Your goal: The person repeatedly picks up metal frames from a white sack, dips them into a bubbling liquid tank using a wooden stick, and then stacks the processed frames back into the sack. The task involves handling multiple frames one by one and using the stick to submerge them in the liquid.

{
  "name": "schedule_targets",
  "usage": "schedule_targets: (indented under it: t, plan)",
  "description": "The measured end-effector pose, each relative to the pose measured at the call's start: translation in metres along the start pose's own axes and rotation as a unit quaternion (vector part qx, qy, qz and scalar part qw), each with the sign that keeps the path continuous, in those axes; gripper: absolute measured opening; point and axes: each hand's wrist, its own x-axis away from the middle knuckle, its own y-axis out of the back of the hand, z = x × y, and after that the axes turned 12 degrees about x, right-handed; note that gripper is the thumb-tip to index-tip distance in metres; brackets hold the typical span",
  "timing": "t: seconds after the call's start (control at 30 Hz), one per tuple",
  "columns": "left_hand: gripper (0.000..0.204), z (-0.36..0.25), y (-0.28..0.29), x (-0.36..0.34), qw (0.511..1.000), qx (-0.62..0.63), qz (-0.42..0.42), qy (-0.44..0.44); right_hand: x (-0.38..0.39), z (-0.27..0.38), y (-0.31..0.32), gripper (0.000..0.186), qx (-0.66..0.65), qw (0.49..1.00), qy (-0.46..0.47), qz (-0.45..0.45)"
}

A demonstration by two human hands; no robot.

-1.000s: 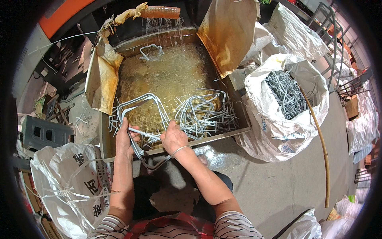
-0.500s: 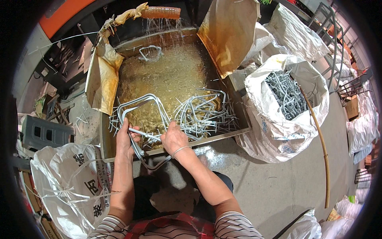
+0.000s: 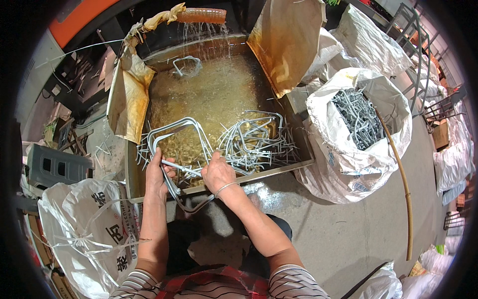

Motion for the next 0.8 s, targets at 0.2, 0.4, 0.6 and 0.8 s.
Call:
schedule_targets:
  t: [0.2,0.4,0.6,0.8]
  plan:
    - [0.032,0.0005,0.0007,-0.0012,1.0,-0.004,-0.004,-0.003,0.0003,0.0011,0.0015,0.038,0.0,1.0,-0.001,0.005]
    - [0.032,0.0008,0.0028,-0.0025,1.0,0.004,0.003,0.003,-0.0012,-0.0018,-0.0038,0.038,0.002,1.0,0.001,0.003]
    - [0.031,0.0011,0.0038,-0.0038,1.0,0.007,0.003,0.006,-0.0006,0.0003,-0.0016,0.037,-0.001,1.0,-0.007,0.017]
    - [0.031,0.002,0.0041,-0.0047,1.0,0.002,0.005,0.002,-0.0016,-0.0002,-0.0027,0.038,0.01,0.999,-0.016,0.027]
